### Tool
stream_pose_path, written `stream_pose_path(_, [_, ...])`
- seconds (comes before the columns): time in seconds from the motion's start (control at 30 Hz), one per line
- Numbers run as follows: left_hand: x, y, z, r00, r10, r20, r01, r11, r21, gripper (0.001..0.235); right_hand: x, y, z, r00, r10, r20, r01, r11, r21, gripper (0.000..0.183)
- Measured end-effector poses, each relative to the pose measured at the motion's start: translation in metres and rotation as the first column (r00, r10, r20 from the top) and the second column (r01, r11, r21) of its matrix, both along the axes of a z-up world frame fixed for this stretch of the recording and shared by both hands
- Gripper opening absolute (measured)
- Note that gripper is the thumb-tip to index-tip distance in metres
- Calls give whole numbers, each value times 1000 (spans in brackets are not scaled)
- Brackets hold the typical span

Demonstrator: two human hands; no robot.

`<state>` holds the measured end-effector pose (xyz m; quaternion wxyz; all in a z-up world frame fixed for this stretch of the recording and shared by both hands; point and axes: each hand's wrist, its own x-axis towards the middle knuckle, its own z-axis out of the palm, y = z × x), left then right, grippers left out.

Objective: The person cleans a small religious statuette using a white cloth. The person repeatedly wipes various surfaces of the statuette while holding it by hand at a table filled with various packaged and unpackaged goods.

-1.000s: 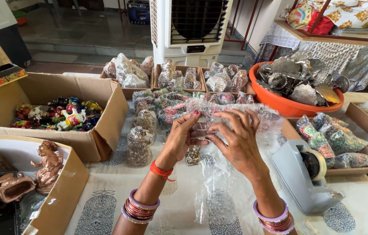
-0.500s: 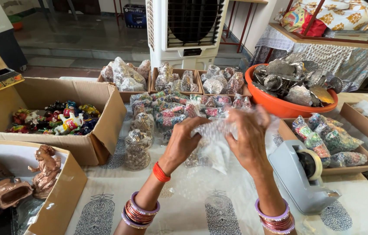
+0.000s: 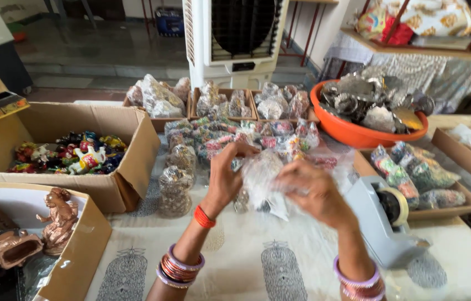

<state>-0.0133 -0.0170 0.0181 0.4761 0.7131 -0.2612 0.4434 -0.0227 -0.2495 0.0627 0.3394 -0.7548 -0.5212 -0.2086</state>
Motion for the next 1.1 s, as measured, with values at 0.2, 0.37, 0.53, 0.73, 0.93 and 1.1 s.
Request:
stream_pose_path(0.2, [-12,21,9,817,-367,-444,206,906,-370,17,75,-24,16,822,365,-437,-69,826,560,29])
stream_pose_path(0.37, [-13,70,15,785,-498,-368,229,787,-573,11,162,-8,-104,968,19,-250,40,973,227,47])
stream_pose_path(0.53, [-49,73,78,779,-313,-543,99,917,-387,26,116,29,-123,779,-555,-291,178,641,-746,92])
stream_pose_path(0.73, [-33,77,72,758,-221,-613,28,951,-308,46,157,-10,-203,904,-408,-127,225,709,-669,45])
stream_pose_path(0.93, [13,81,22,681,-348,-644,-22,869,-494,47,144,-55,-159,741,-661,119,465,378,-801,40])
stream_pose_path(1.1, [45,74,-13,711,-297,-637,-21,897,-441,46,142,-31,-153,889,-451,-81,312,725,-615,68])
